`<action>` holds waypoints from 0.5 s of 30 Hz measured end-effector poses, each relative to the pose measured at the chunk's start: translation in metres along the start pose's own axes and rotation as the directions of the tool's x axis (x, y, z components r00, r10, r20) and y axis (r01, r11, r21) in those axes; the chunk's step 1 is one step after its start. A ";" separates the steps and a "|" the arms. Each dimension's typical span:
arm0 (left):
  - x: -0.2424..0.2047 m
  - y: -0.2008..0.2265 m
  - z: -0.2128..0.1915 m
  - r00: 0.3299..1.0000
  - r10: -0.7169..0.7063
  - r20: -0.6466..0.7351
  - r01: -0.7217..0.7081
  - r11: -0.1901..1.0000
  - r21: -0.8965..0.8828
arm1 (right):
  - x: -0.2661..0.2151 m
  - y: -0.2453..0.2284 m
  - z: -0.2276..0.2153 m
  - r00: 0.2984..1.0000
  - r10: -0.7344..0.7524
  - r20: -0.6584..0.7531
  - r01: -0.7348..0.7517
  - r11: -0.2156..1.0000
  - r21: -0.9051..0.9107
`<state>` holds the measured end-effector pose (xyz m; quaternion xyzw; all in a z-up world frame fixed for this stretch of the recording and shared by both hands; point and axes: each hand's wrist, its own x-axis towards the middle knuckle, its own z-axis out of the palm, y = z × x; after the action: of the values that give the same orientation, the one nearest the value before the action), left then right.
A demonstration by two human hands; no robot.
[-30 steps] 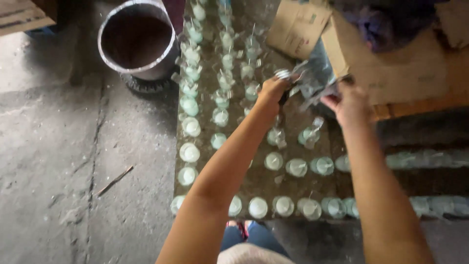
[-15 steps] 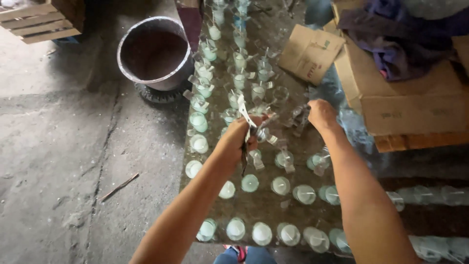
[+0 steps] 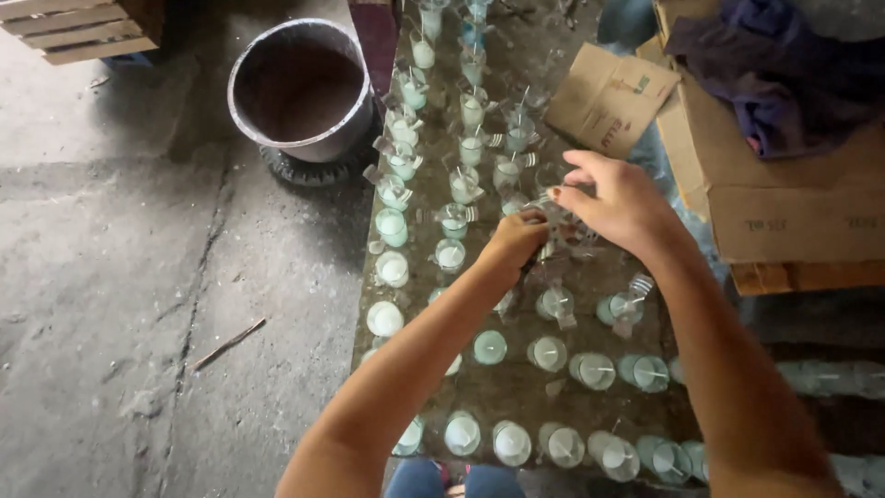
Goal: Placing metal wick holders onto the rims of glass jars to center the wicks during candle production.
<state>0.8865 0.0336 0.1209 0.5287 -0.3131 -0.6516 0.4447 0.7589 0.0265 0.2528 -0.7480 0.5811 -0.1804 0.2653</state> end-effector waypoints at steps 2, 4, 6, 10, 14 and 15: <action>-0.020 0.022 0.009 0.999 -0.033 0.024 0.032 0.999 0.012 | 0.011 0.012 0.006 1.000 -0.015 0.023 0.015 1.000 -0.001; -0.015 0.020 0.007 0.997 -0.057 0.044 0.056 0.998 0.023 | 0.015 0.012 0.005 0.998 -0.039 0.045 0.039 0.999 -0.003; 0.013 -0.010 -0.006 0.984 -0.167 0.065 0.165 0.986 0.031 | 0.007 0.002 -0.001 0.977 -0.164 0.139 0.147 0.981 0.127; -0.005 -0.005 -0.057 0.881 -0.277 0.385 0.345 0.931 -0.119 | -0.005 -0.020 0.016 0.949 -0.002 0.315 -0.031 0.995 0.100; 0.021 -0.050 -0.085 0.837 -0.321 0.442 0.387 0.920 -0.064 | -0.014 -0.023 0.062 0.970 -0.056 0.238 0.044 0.997 0.056; 0.026 -0.060 -0.092 0.842 -0.347 0.414 0.377 0.926 0.008 | -0.014 -0.016 0.075 0.968 -0.189 0.165 0.193 0.981 -0.011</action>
<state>0.9593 0.0398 0.0347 0.4138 -0.2690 -0.8306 0.2578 0.8111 0.0568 0.2031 -0.8162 0.4851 -0.1352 0.2831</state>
